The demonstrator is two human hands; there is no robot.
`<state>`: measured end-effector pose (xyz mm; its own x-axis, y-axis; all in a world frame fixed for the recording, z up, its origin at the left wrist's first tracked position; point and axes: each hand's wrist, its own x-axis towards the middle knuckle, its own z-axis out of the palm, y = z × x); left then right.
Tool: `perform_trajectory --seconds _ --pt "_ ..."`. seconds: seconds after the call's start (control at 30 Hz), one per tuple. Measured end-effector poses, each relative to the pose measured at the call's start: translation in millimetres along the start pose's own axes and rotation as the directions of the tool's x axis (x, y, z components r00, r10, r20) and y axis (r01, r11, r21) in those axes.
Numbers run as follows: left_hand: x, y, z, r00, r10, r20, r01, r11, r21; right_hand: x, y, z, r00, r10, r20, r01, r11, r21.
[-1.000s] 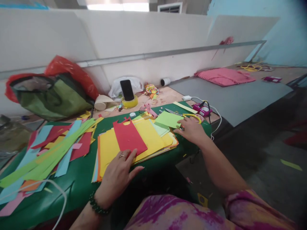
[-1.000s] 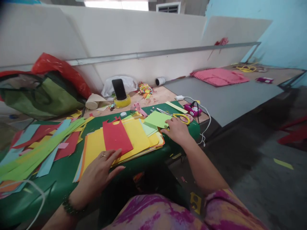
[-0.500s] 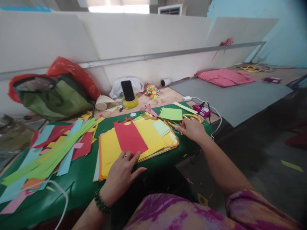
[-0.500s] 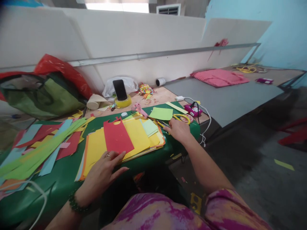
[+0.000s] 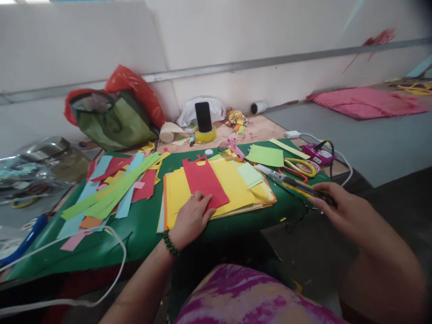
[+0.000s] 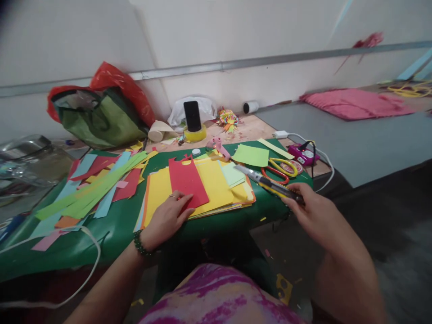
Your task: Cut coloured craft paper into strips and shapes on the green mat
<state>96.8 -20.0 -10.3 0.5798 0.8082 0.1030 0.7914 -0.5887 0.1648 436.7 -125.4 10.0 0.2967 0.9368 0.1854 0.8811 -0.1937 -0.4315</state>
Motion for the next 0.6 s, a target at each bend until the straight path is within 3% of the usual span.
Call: perform_trajectory --seconds 0.13,0.33,0.5,0.6 --pt "3 -4 1.4 1.000 -0.010 0.001 0.010 0.987 -0.158 -18 -17 22 0.985 -0.161 0.069 0.139 0.958 0.250" --pt "7 -9 5.0 0.997 -0.011 -0.075 -0.008 0.967 -0.255 -9 -36 51 0.972 -0.227 0.063 0.203 0.943 0.264" --pt "13 -14 -0.8 0.996 -0.010 0.090 0.034 0.963 -0.267 -2 -39 62 0.960 -0.266 0.088 0.243 0.946 0.214" --pt "15 -16 -4.5 0.992 0.006 0.129 0.033 0.954 -0.297 -2 -41 65 0.947 -0.307 0.093 0.284 0.937 0.203"
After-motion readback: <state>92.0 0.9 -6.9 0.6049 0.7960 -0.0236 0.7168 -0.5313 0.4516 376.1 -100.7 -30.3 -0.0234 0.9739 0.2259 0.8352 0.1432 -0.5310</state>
